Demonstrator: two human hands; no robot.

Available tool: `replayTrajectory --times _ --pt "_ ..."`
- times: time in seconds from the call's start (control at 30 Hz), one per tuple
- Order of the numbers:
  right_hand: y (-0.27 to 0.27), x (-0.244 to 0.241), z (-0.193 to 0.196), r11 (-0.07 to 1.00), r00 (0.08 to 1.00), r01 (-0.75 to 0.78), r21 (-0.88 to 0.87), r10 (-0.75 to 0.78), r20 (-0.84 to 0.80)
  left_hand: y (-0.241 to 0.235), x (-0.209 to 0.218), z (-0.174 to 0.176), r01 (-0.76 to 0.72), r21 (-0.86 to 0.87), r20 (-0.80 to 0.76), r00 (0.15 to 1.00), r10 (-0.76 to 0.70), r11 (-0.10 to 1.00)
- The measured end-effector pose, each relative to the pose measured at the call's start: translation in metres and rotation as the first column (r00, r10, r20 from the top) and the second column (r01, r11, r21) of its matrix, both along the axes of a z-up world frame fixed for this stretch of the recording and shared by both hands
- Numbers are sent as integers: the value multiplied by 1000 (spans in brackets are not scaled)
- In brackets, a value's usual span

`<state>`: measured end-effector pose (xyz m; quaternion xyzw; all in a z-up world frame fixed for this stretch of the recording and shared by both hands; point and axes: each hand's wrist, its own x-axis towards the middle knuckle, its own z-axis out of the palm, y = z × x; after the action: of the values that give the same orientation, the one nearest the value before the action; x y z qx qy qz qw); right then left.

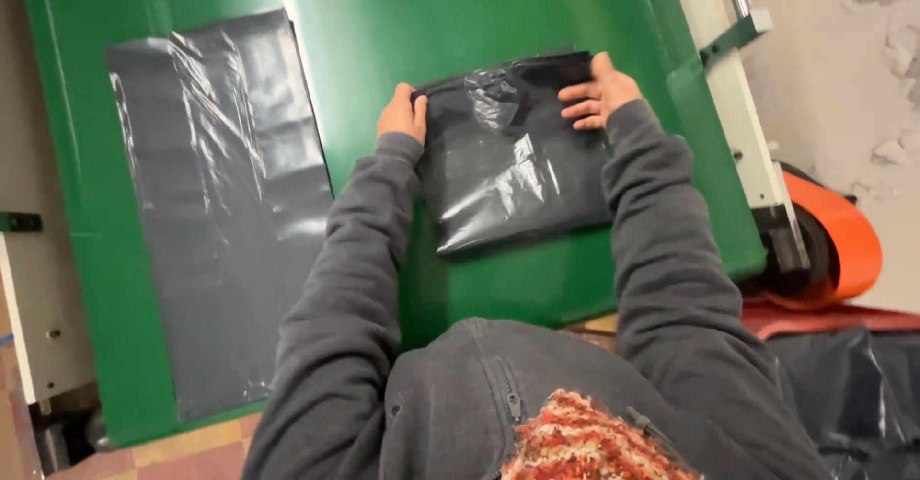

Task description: Folding plastic bags on a conveyor belt and placing them into a collection bin.

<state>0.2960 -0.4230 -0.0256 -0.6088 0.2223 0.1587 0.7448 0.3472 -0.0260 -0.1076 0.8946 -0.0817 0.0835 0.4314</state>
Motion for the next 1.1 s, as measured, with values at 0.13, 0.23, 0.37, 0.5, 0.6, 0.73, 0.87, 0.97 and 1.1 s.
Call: replayTrajectory --times 0.13,0.23,0.37,0.5,0.6,0.73,0.87,0.97,1.1 --pt "27 38 -2 889 990 -111 -445 61 -127 -8 23 -5 -35 124 -142 988 53 992" --pt "38 54 -4 227 883 200 -953 379 276 -9 24 -8 -33 155 -178 982 61 987" --pt "49 90 5 63 772 -54 -997 636 -2 -12 -7 64 -134 165 69 990 124 977" --pt "55 98 -5 -178 707 -353 -919 592 -386 -18 -68 107 38 152 98 994 -53 988" --pt "64 60 17 -102 674 -106 -989 724 -147 -39 -100 31 11 -643 -518 730 -445 766" --pt "84 -63 64 242 572 271 -932 738 358 4 -121 40 -375 -887 -448 561 -695 269" --pt "93 -167 70 249 559 403 -880 695 453 36 -137 8 -458 -883 -385 588 -712 100" --pt "91 -207 45 205 602 389 -898 681 416 52 -149 -57 -300 -934 -352 694 -628 192" --pt "77 -222 14 228 512 448 -864 727 457 38 -202 62 -92 -610 -301 946 -123 787"
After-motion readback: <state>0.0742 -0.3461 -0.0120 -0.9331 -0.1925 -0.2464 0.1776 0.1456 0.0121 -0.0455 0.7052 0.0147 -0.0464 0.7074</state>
